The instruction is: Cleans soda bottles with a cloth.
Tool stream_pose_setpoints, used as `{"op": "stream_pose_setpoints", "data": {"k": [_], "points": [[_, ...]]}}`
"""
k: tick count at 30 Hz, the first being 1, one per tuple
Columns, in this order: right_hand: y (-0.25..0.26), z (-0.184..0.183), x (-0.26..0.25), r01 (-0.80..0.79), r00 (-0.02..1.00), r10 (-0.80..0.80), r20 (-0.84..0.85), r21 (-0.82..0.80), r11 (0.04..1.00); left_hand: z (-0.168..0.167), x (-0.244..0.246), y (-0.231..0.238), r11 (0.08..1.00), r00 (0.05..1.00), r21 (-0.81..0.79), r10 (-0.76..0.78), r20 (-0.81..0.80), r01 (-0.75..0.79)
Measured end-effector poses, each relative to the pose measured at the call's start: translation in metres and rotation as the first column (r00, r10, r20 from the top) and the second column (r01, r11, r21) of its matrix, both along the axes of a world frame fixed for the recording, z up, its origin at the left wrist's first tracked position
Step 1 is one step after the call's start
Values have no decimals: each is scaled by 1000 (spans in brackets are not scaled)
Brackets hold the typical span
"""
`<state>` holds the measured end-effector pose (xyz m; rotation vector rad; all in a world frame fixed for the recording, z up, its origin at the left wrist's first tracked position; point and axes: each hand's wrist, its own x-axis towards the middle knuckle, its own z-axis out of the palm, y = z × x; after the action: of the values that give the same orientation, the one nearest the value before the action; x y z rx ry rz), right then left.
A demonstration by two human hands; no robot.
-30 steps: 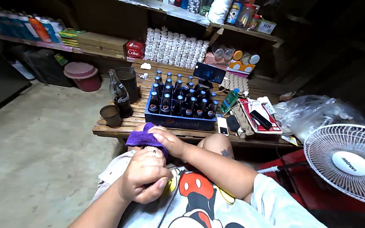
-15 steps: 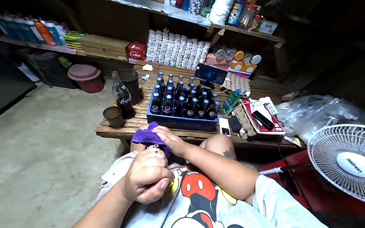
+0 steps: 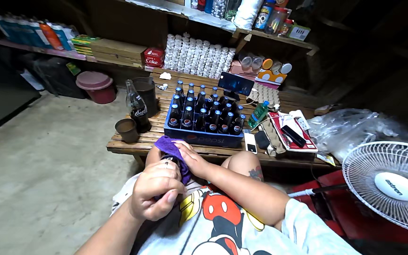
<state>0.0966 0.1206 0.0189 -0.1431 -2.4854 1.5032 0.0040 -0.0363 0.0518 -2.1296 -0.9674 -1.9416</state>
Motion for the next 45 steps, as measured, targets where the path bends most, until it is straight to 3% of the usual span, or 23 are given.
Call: {"op": "stream_pose_setpoints", "data": {"k": [8, 18, 31, 45], "points": [[-21, 27, 9, -124, 946, 157, -284, 130, 984, -2, 0, -2, 999, 1000, 30, 13, 15, -14], [-5, 22, -5, -166, 968, 182, -172, 99, 981, -5, 6, 0, 1000, 998, 27, 0, -60, 1], [0, 17, -3, -111, 991, 114, -76, 45, 993, -4, 9, 2, 1000, 996, 20, 8, -94, -6], [1, 10, -5, -81, 994, 83, -72, 23, 996, -4, 5, 0, 1000, 997, 17, -15, -70, 17]]}}
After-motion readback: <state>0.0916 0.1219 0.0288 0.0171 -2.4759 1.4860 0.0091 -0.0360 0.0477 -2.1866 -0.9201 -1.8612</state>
